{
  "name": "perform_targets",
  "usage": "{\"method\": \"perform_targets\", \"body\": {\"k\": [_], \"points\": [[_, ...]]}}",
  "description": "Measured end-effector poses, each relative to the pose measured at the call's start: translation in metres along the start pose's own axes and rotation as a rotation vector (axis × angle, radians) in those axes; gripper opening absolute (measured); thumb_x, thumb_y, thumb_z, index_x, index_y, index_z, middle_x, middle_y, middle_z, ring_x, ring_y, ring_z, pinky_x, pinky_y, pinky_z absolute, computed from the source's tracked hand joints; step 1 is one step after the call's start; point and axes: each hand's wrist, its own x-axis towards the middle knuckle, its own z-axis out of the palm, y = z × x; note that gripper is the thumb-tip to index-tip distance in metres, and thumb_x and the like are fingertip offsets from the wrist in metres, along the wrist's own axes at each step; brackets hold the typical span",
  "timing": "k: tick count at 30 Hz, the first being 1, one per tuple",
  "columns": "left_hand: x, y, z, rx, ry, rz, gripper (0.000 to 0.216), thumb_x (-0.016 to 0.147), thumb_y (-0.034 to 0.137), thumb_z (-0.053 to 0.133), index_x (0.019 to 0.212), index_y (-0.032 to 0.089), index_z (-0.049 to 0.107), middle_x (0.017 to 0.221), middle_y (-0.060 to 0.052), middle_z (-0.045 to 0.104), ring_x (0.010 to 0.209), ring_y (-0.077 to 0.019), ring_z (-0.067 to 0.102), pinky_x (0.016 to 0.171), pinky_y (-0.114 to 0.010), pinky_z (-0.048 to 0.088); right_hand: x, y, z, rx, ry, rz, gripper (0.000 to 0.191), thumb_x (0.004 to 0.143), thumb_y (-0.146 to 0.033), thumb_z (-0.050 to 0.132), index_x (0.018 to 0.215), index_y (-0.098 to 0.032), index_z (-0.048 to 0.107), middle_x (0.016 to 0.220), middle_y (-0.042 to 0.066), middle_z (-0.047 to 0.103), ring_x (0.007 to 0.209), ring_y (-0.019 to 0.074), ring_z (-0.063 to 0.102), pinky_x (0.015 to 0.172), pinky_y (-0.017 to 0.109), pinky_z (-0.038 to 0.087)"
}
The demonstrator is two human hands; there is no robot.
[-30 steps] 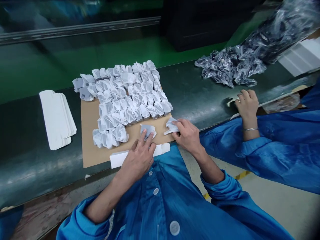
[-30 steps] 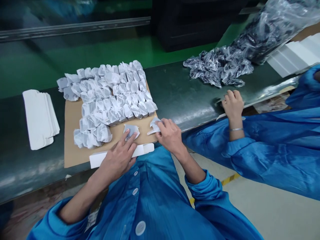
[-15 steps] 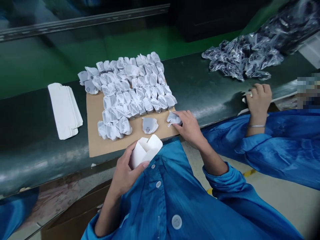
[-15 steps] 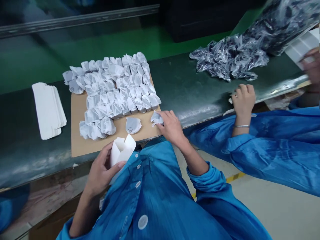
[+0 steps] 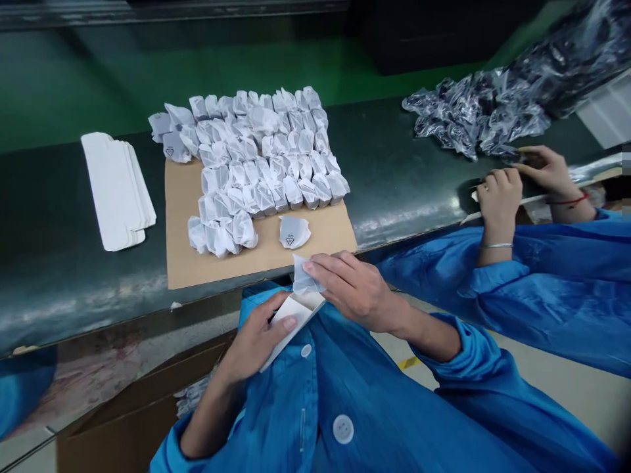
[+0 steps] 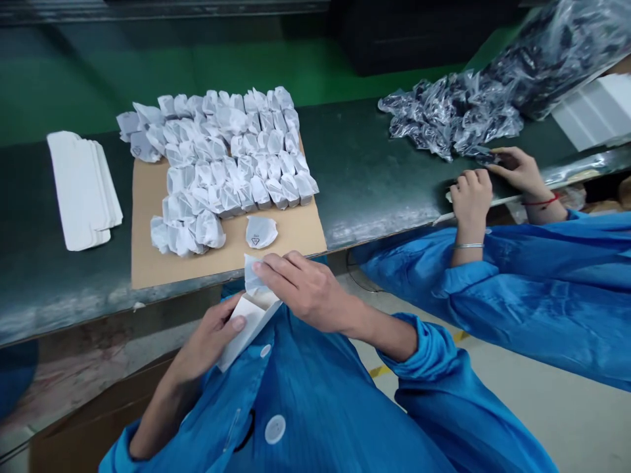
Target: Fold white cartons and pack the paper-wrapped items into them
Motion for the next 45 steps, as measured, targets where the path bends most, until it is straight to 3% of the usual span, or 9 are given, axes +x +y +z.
{"method": "perform_targets", "body": {"k": [3, 7, 15, 20, 24, 31, 35, 40, 45], "points": [[0.003, -0.002, -0.012, -0.144, -0.230, -0.037, 0.035, 0.090, 0.046, 0.056, 0.113, 0.020, 0.064, 0.111, -0.008, 0.071, 0.101, -0.0251, 0.067, 0.092, -0.037, 0.052, -0.004, -0.002, -0.002, -0.005, 0.056, -0.097, 0.040, 0.092, -0.011, 0.054, 0.131, -0.006, 0.052, 0.120, 0.018, 0.066, 0.109, 0.0249, 0.062, 0.084, 0.037, 0.057], [0.010, -0.003, -0.013, -0.337, -0.344, -0.169, 0.039, 0.085, 0.044, 0.065, 0.114, 0.020, 0.058, 0.100, -0.008, 0.072, 0.090, -0.0242, 0.070, 0.085, -0.039, 0.055, -0.011, -0.009, 0.000, -0.074, 0.129, -0.167, 0.033, 0.090, -0.015, 0.057, 0.123, -0.009, 0.060, 0.119, 0.017, 0.068, 0.107, 0.0244, 0.063, 0.081, 0.036, 0.059], [0.002, -0.005, -0.010, -0.167, -0.196, -0.122, 0.040, 0.087, 0.049, 0.060, 0.113, 0.020, 0.054, 0.094, -0.004, 0.069, 0.084, -0.0183, 0.064, 0.076, -0.030, 0.051, -0.024, -0.010, -0.013, -0.085, -0.109, -0.092, 0.032, 0.095, -0.011, 0.047, 0.124, -0.011, 0.059, 0.124, 0.014, 0.066, 0.101, 0.0227, 0.060, 0.074, 0.035, 0.058], [0.000, -0.007, 0.006, 0.086, 0.039, 0.002, 0.043, 0.093, 0.058, 0.041, 0.088, 0.021, 0.060, 0.078, -0.003, 0.063, 0.070, -0.0178, 0.055, 0.065, -0.030, 0.046, -0.002, -0.007, -0.035, -0.010, -0.387, -0.145, 0.032, 0.098, -0.011, 0.041, 0.126, -0.010, 0.057, 0.123, 0.014, 0.064, 0.091, 0.0197, 0.057, 0.064, 0.032, 0.053], [0.001, -0.007, 0.014, 0.193, 0.133, -0.001, 0.044, 0.097, 0.054, 0.032, 0.073, 0.022, 0.049, 0.065, 0.002, 0.050, 0.061, -0.0145, 0.046, 0.059, -0.028, 0.037, 0.014, 0.000, -0.047, 0.115, -0.534, -0.190, 0.037, 0.098, -0.009, 0.037, 0.130, -0.013, 0.054, 0.127, 0.011, 0.061, 0.096, 0.0188, 0.054, 0.064, 0.030, 0.050], [-0.001, -0.008, 0.020, 0.184, 0.157, 0.037, 0.043, 0.100, 0.050, 0.029, 0.073, 0.022, 0.046, 0.062, 0.004, 0.045, 0.057, -0.0125, 0.043, 0.057, -0.027, 0.033, 0.035, 0.002, -0.062, 0.057, -0.633, -0.352, 0.036, 0.103, -0.015, 0.030, 0.121, -0.014, 0.060, 0.120, 0.010, 0.063, 0.091, 0.0197, 0.050, 0.069, 0.033, 0.046], [-0.004, -0.008, 0.024, 0.249, 0.216, 0.093, 0.042, 0.099, 0.049, 0.029, 0.075, 0.021, 0.049, 0.059, 0.005, 0.047, 0.054, -0.0126, 0.043, 0.056, -0.028, 0.031, 0.034, 0.002, -0.063, 0.066, -0.605, -0.331, 0.035, 0.103, -0.014, 0.030, 0.121, -0.015, 0.060, 0.121, 0.010, 0.062, 0.092, 0.0192, 0.051, 0.068, 0.033, 0.047], [-0.001, -0.009, 0.028, 0.375, 0.249, 0.038, 0.037, 0.089, 0.055, 0.049, 0.075, 0.021, 0.052, 0.058, 0.005, 0.050, 0.053, -0.0126, 0.044, 0.056, -0.027, 0.030, 0.023, -0.003, -0.057, -0.021, -0.559, -0.352, 0.031, 0.102, -0.015, 0.036, 0.120, -0.013, 0.061, 0.122, 0.010, 0.062, 0.093, 0.0202, 0.053, 0.069, 0.033, 0.049], [-0.001, -0.013, 0.032, 0.381, 0.246, 0.108, 0.036, 0.095, 0.048, 0.038, 0.071, 0.022, 0.045, 0.057, 0.004, 0.047, 0.053, -0.0134, 0.043, 0.058, -0.028, 0.029, 0.015, -0.005, -0.055, -0.061, -0.514, -0.368, 0.032, 0.102, -0.014, 0.036, 0.125, -0.011, 0.058, 0.125, 0.010, 0.061, 0.095, 0.0197, 0.055, 0.072, 0.033, 0.053]]}}
